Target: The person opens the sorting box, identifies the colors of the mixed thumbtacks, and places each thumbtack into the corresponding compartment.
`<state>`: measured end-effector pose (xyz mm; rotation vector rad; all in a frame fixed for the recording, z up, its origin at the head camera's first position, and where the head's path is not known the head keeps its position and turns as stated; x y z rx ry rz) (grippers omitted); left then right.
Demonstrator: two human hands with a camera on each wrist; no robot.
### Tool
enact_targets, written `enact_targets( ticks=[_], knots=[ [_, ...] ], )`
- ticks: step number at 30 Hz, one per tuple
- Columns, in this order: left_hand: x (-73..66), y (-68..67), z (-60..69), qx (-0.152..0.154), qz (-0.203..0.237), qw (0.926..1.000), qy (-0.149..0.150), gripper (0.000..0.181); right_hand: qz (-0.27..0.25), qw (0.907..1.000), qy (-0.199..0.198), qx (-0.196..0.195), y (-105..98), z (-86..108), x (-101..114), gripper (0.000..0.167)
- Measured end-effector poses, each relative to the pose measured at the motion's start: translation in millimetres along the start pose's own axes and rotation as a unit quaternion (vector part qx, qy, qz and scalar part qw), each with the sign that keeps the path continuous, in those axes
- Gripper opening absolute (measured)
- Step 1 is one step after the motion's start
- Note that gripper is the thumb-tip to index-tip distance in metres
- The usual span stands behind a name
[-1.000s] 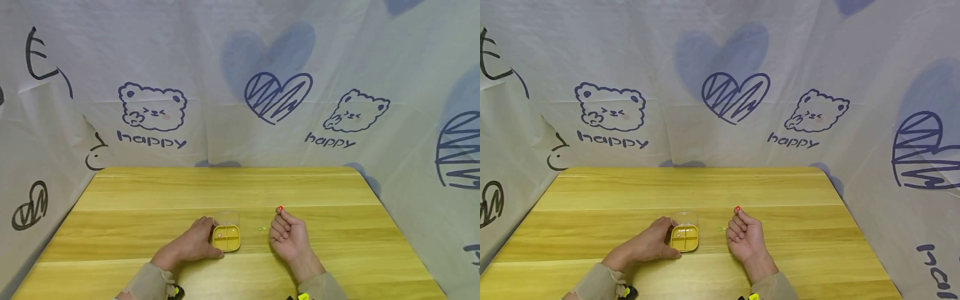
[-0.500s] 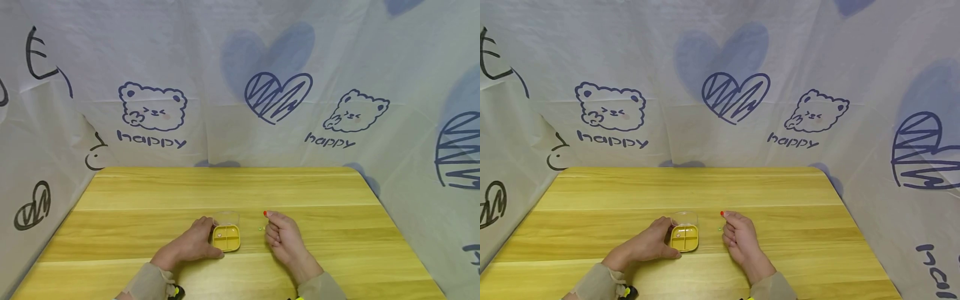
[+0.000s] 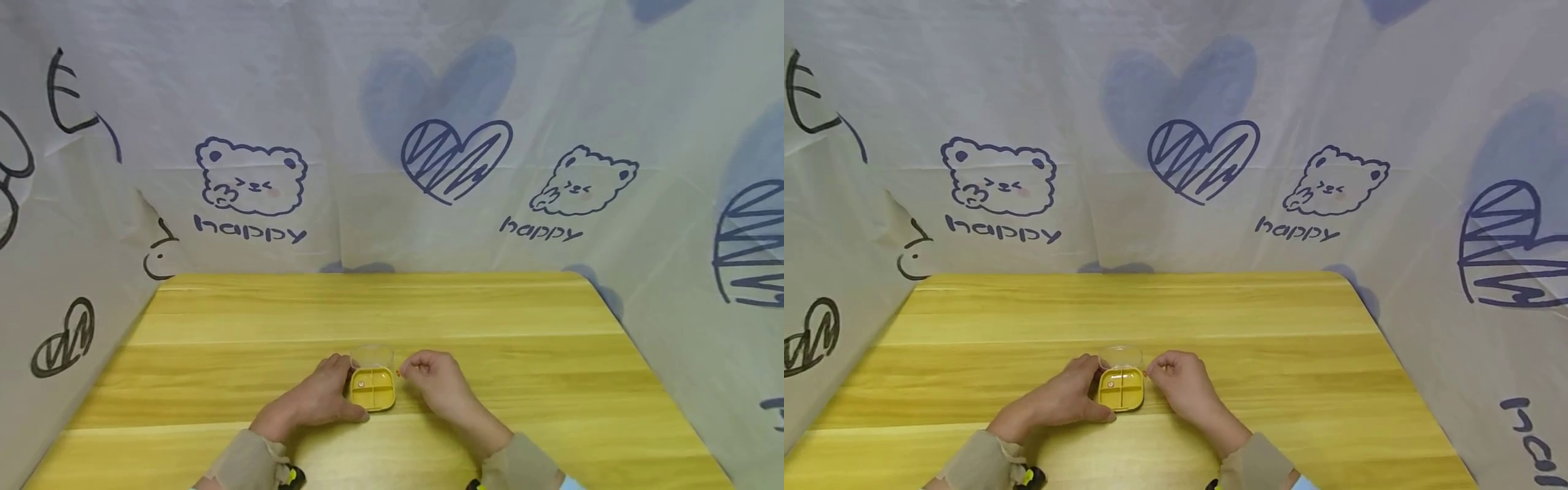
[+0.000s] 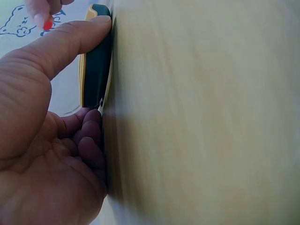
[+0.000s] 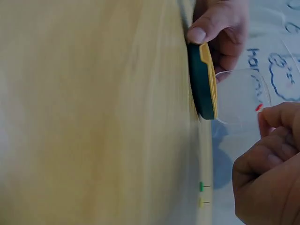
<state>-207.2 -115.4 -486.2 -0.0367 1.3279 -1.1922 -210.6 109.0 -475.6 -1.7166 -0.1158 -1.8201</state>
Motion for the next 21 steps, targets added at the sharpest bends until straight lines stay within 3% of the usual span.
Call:
enact_targets(
  ticks=[4, 8, 11, 18, 21],
  knots=[
    [1.1, 1.6, -1.9, 0.004, -0.003, 1.0, 0.003, 0.074, 0.14, 0.99, -0.02, 0.006, 3, -1.5, 8, 0.014],
    [2.0, 1.8, -3.1, 0.004, -0.005, 1.0, 0.004, 0.073, 0.255, 0.9659, -0.047, 0.009, 9, -3.7, 16, 0.012],
    [2.2, 1.6, -4.2, 0.005, -0.008, 1.0, 0.004, 0.074, 0.344, 0.9365, -0.071, 0.0, 14, -6.0, 21, 0.01],
    [2.7, 1.9, -6.0, 0.002, -0.01, 0.9999, 0.004, 0.074, 0.508, 0.8538, -0.113, -0.008, 27, -15.8, 22, 0.013],
    [3.9, 2.9, -5.5, -0.001, -0.009, 1.0, 0.002, 0.073, 0.543, 0.8311, -0.12, -0.004, 33, -20.4, 20, 0.018]
  ],
)
Point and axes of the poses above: each hand's wrist, its own z-axis away from the middle knuckle, its own y-axis out of the palm, x = y × z, the point moved 4 cm from there along -z, towards the middle knuckle, and after that the axes turned 15 degrees about x, right-handed, at the moved point
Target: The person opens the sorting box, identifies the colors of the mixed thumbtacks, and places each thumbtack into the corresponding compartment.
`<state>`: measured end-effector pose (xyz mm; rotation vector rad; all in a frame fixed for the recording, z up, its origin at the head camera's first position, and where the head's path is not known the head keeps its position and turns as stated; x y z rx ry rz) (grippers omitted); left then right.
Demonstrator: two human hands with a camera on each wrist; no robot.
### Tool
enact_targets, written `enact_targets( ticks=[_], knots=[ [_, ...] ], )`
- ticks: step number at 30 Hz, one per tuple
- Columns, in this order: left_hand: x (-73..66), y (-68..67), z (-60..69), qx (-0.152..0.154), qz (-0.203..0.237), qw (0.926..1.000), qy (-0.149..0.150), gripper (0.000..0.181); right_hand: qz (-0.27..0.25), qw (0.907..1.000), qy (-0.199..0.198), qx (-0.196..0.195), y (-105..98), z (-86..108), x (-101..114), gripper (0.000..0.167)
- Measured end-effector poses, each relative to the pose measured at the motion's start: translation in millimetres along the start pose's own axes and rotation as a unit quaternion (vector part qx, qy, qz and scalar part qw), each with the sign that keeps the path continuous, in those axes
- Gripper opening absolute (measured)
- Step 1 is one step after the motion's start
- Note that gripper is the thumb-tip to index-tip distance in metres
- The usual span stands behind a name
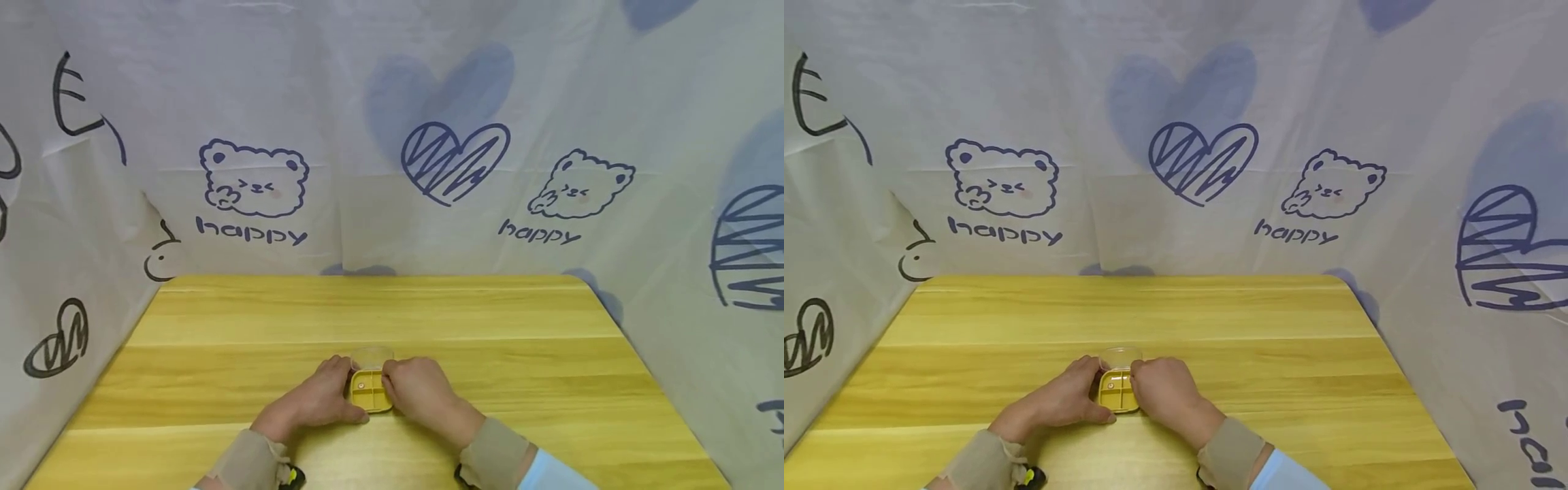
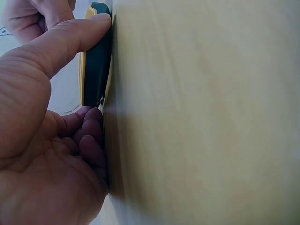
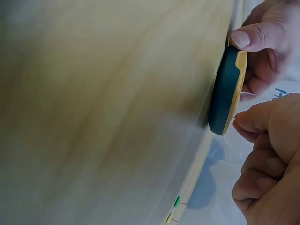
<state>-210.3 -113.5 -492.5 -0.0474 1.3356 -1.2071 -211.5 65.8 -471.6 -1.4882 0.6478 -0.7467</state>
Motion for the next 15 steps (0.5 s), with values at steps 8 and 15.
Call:
enact_targets(
  ticks=[8, 15],
  knots=[
    [0.0, 0.6, 1.1, -0.001, 0.004, 1.0, 0.003, 0.073, 0.016, 0.9992, 0.017, 0.033, 3.4, -6.5, 1.6, 0.021],
    [-0.6, -0.7, 1.2, 0.0, 0.004, 1.0, 0.005, 0.072, 0.007, 0.9992, 0.015, 0.036, 2.0, -7.1, 1.3, 0.02]
  ],
)
Point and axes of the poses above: each hand's wrist, its own z-axis away from the middle knuckle, its own y-axis out of the palm, x = y × z, the point moved 4 cm from there along -z, towards the middle knuckle, and after that the axes turned 15 degrees about x, right-handed, at the moved point
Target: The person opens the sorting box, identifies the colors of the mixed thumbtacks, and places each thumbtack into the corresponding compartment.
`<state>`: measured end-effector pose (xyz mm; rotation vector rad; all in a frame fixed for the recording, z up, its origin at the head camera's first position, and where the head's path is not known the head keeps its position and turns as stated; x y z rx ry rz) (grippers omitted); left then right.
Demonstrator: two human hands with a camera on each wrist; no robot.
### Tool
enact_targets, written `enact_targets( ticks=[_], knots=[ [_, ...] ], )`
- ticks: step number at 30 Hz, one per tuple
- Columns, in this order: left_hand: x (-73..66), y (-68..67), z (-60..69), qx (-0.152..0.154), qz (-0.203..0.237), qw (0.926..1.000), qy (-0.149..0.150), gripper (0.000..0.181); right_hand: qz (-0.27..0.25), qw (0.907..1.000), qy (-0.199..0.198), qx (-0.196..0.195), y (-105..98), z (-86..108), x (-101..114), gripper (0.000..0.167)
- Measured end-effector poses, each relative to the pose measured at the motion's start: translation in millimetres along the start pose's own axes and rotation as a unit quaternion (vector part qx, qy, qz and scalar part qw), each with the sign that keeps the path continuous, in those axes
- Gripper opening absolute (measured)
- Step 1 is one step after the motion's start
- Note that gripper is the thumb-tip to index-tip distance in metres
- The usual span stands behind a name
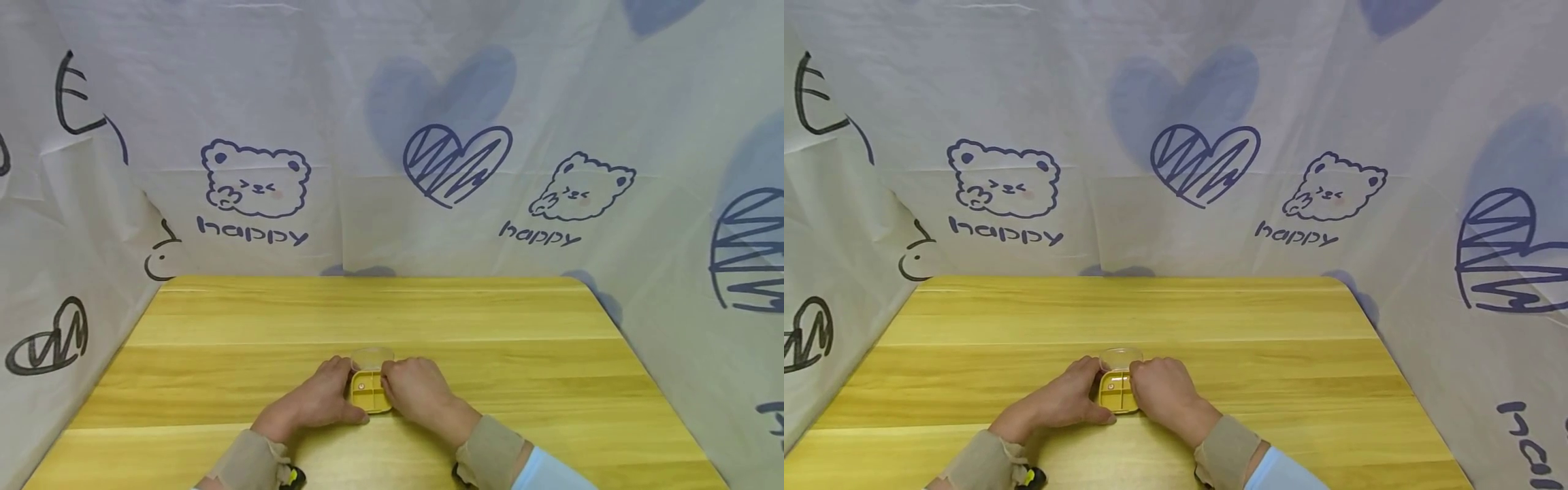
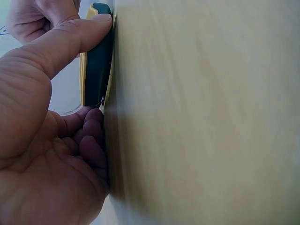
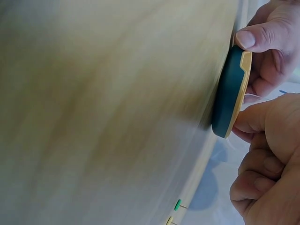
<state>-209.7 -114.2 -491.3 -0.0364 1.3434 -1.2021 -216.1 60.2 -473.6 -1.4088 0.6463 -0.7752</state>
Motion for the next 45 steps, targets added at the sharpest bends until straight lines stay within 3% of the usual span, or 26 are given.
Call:
enact_targets(
  ticks=[20, 29, 34, 40, 45],
  knots=[
    [0.6, -0.4, 1.1, -0.003, 0.001, 1.0, 0.001, 0.072, -0.003, 0.9999, -0.013, -0.006, -1, -1.4, 2, 0.02],
    [-0.1, 0.1, 1.1, 0.0, 0.004, 1.0, 0.003, 0.071, -0.026, 0.9996, 0.01, -0.007, -2, 3.9, -5, 0.018],
    [-1.3, 0.3, 0.7, -0.001, 0.005, 1.0, 0.008, 0.071, -0.067, 0.9969, 0.027, -0.029, -15, 16.1, -20, 0.012],
    [-2.9, -0.1, 0.9, -0.002, 0.008, 1.0, 0.005, 0.073, -0.143, 0.9855, 0.072, -0.055, -29, 34.9, -52, 0.008],
    [-2.7, -0.5, 1.5, -0.002, 0.01, 0.9999, 0.0, 0.073, -0.146, 0.9827, 0.104, -0.046, -26, 48.9, -75, 0.007]
  ],
)
Point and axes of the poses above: each hand's wrist, its own z-axis away from the middle knuckle, its own y-axis out of the palm, x = y × z, the point moved 4 cm from there along -z, towards the middle knuckle, and after that the axes turned 15 degrees about x, right-handed, at the moved point
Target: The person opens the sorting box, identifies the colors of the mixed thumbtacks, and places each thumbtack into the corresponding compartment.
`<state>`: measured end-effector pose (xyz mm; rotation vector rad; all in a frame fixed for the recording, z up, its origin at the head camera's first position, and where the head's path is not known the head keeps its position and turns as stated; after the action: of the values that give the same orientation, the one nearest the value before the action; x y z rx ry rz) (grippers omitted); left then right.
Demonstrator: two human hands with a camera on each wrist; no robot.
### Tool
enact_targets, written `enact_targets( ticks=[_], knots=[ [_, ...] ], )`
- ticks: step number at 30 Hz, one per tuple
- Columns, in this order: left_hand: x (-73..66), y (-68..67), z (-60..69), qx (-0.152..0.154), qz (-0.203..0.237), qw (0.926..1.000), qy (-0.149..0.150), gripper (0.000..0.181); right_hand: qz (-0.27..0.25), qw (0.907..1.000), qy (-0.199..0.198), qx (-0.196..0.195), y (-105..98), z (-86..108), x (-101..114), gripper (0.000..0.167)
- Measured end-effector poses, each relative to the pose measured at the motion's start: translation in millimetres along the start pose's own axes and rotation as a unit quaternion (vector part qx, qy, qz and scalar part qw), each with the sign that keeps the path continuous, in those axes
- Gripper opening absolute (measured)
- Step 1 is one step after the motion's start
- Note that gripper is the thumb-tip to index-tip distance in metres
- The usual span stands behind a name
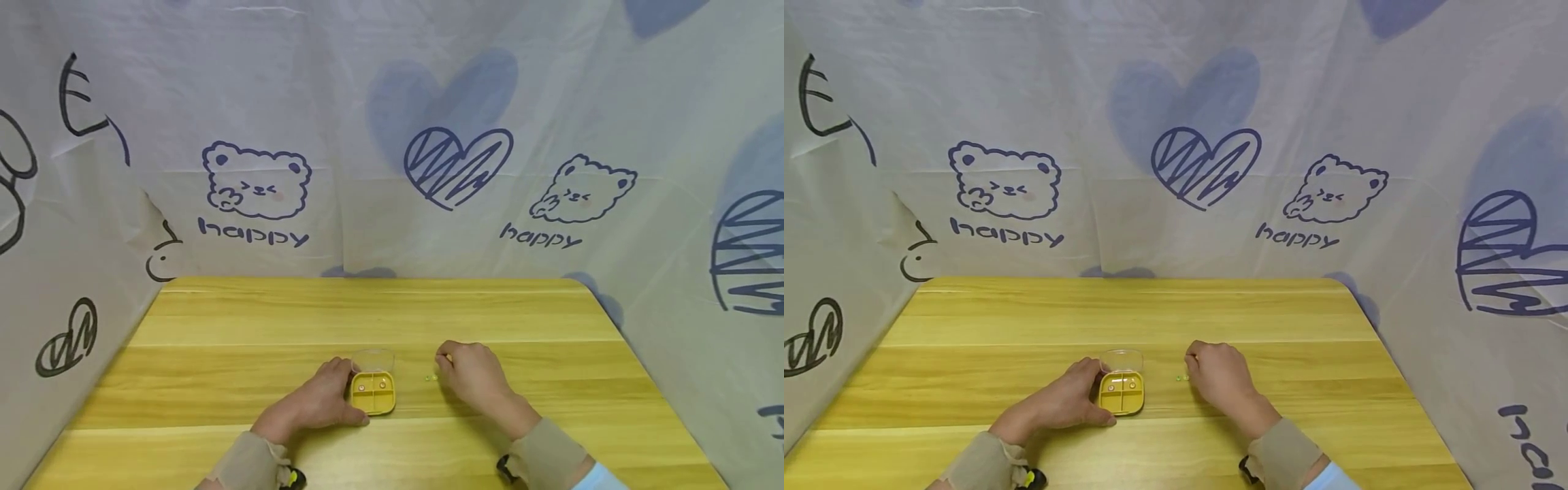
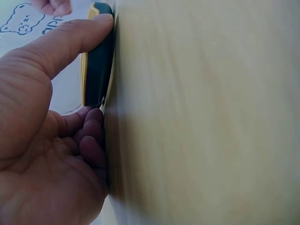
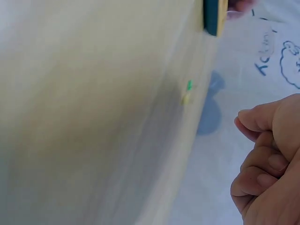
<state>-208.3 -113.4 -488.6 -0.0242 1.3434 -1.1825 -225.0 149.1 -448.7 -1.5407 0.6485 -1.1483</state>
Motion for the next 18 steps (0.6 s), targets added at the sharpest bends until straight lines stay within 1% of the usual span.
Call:
enact_targets(
  ticks=[4, 9, 13, 18],
  knots=[
    [0.2, -0.3, 0.6, 0.002, 0.001, 1.0, -0.001, 0.073, 0.028, 0.9996, 0.001, 0.004, 3, 6.1, -9, 0.005],
    [0.9, -1.0, 1.3, 0.006, 0.005, 1.0, -0.002, 0.073, 0.056, 0.9981, -0.015, 0.021, 11, 7.1, -10, 0.005],
    [0.5, -1.3, 0.9, 0.006, 0.007, 1.0, -0.001, 0.072, 0.061, 0.9975, -0.023, 0.029, 15, 5.1, -9, 0.005],
    [0.3, -0.6, 0.3, 0.005, 0.001, 1.0, 0.0, 0.073, 0.067, 0.9966, -0.017, 0.045, 19, 2.2, -8, 0.005]
  ],
)
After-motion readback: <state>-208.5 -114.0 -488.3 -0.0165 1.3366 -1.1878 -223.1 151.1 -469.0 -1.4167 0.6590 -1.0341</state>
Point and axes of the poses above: each hand's wrist, its own z-axis away from the middle knuckle, its own y-axis out of the palm, x = y × z, the point moved 4 cm from there along -z, towards the middle knuckle, and after that the axes turned 15 degrees about x, right-handed, at the moved point
